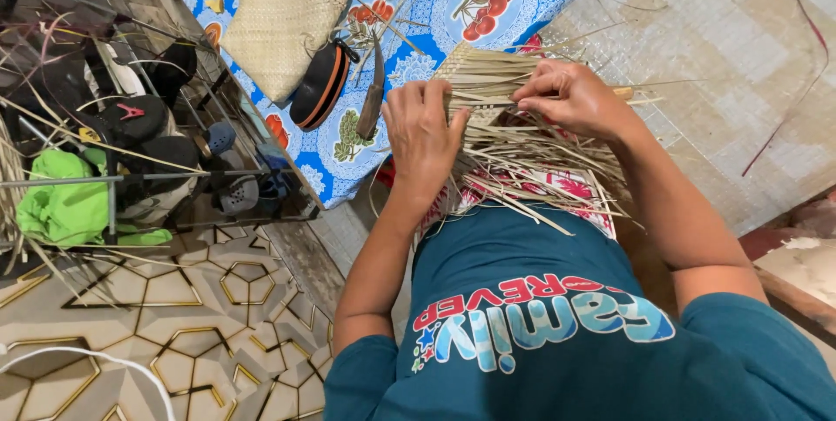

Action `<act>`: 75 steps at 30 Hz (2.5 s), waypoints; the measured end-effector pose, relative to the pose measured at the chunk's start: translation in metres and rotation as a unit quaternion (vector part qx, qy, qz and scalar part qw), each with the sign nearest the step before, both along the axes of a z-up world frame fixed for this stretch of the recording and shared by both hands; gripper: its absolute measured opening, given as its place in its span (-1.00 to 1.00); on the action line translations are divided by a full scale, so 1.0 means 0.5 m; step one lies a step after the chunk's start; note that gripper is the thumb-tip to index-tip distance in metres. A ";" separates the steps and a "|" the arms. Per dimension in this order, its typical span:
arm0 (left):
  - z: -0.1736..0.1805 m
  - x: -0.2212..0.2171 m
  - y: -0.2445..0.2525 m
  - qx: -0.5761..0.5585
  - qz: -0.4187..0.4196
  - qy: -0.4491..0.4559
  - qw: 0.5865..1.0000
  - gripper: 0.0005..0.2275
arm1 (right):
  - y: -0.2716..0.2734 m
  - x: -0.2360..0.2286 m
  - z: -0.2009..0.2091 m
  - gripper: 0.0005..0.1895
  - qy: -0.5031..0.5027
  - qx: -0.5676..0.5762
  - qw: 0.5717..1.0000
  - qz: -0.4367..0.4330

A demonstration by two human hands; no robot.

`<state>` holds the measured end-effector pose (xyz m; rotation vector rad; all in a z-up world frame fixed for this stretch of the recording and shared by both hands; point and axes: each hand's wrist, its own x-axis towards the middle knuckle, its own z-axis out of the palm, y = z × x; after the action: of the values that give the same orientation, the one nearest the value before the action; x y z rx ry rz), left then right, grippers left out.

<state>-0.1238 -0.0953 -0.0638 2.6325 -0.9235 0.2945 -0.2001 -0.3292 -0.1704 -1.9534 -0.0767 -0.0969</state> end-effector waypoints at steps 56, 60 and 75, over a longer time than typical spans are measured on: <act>-0.044 0.209 0.187 -0.233 -0.075 0.570 0.785 -0.75 | -0.481 -0.332 -0.265 -0.86 -0.145 0.039 0.860 -0.487; -0.049 0.194 0.138 -0.265 -0.064 0.548 0.791 -0.87 | -0.290 -0.237 -0.019 -0.80 -0.132 -0.019 0.948 -0.290; -0.175 0.178 0.099 -0.368 -0.041 0.605 0.705 -0.87 | 0.081 -0.018 0.050 -0.86 -0.166 -0.310 0.927 -0.134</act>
<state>-0.0349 -0.0456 -0.1512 1.4478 -0.2878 -0.8465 -0.2091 -0.2888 -0.1455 -2.5532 -0.0676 -0.6547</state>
